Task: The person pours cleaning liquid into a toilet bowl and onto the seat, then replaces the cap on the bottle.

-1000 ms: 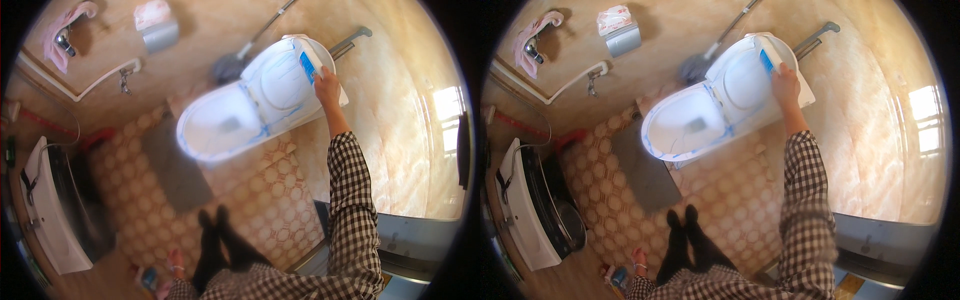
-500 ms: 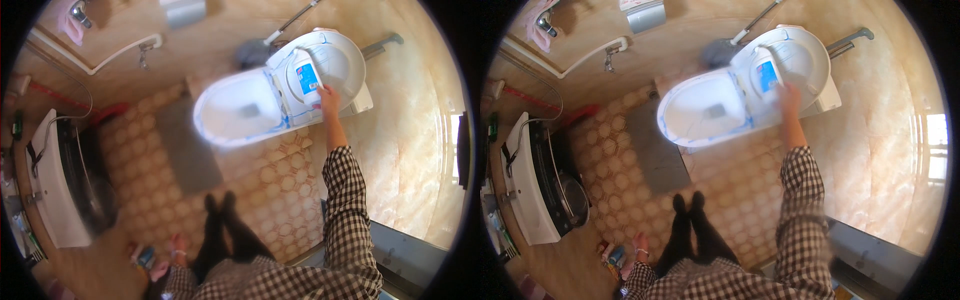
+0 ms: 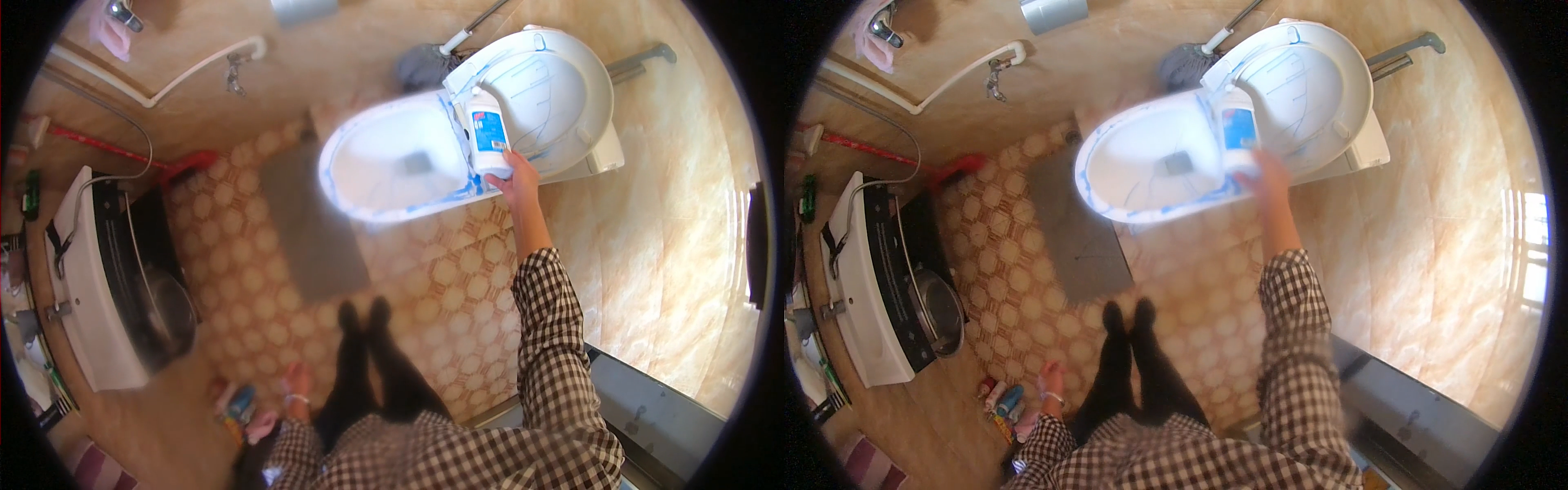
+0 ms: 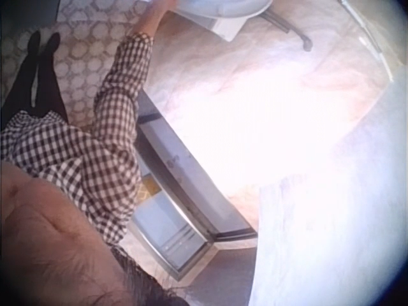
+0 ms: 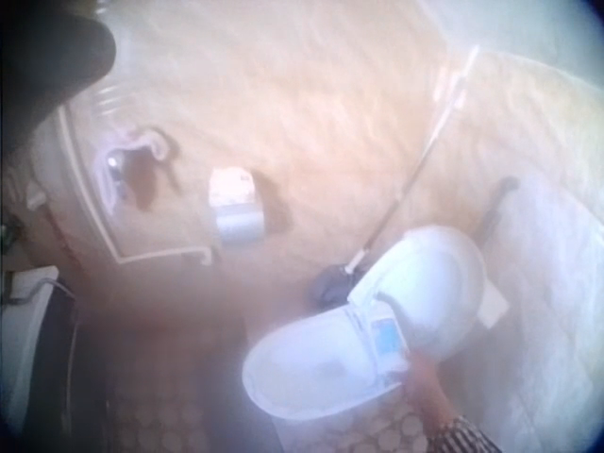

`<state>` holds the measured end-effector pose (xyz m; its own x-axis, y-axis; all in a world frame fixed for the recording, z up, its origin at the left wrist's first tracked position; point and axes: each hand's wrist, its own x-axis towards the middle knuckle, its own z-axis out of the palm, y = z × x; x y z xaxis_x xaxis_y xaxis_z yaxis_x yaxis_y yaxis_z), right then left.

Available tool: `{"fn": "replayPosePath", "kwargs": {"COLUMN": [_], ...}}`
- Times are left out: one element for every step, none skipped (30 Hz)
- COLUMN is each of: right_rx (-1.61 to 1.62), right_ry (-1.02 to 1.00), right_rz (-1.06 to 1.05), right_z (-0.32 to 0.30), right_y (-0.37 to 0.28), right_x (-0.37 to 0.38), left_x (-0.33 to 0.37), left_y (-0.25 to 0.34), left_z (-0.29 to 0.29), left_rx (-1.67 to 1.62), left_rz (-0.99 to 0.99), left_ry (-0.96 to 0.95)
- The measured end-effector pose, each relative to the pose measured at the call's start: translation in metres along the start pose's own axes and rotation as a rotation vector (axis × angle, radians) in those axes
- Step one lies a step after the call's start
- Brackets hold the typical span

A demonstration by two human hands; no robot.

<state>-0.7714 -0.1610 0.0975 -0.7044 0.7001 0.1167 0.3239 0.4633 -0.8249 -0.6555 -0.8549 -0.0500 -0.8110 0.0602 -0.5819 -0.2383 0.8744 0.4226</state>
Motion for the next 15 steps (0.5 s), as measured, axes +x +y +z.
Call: {"fn": "replayPosePath", "kwargs": {"right_rx": [-0.094,-0.185,0.049,0.088,0.146,0.194,0.732,1.243,1.260,1.268,1.324,1.377,1.404,1.393,1.482], "right_ry": [-0.073,-0.129,-0.136,-0.115,-0.103,-0.084,0.005,0.107,0.081,0.079,0.169,0.259,0.265,0.263,0.228], "right_rz": [-0.105,-0.215,-0.053,-0.022,0.005,0.033,0.376,0.729,0.583,0.586,0.605,0.625,0.611,0.627,0.630], "right_z": [0.010,0.016,0.019,0.026,0.044,0.055,0.088,0.104,0.109,0.115,0.120,0.126,0.126,0.130,0.147], "right_y": [-0.003,-0.006,-0.004,-0.001,-0.002,-0.001,-0.028,-0.044,-0.029,-0.024,-0.019,-0.012,-0.004,0.009,0.008], "right_x": [0.002,0.002,0.004,0.002,0.001,0.000,-0.003,-0.002,0.001,0.006,0.013,0.019,0.024,0.026,0.030], "left_x": [-0.005,-0.013,-0.019,-0.029,-0.030,-0.030,-0.037,-0.038,-0.035,-0.033,-0.032,-0.030,-0.031,-0.037,-0.043], "left_y": [0.000,0.007,0.018,0.031,0.029,0.027,-0.012,-0.048,-0.075,-0.104,-0.104,-0.108,-0.110,-0.110,-0.126], "left_z": [-0.006,-0.012,-0.016,-0.019,-0.020,-0.017,-0.007,0.007,0.027,0.041,0.049,0.052,0.058,0.061,0.055], "left_rx": [0.126,0.189,0.247,-0.014,-0.143,-0.273,-0.515,-0.640,-0.767,-0.475,-0.331,-0.186,-0.321,-0.451,-0.440], "left_rz": [0.067,0.103,0.147,-0.039,-0.136,-0.230,-0.310,-0.342,-0.360,-0.108,0.014,0.131,-0.014,-0.171,-0.197], "left_ry": [0.018,0.024,0.026,-0.031,-0.048,-0.064,-0.008,0.020,0.026,0.081,0.096,0.124,0.100,0.071,0.102]}}
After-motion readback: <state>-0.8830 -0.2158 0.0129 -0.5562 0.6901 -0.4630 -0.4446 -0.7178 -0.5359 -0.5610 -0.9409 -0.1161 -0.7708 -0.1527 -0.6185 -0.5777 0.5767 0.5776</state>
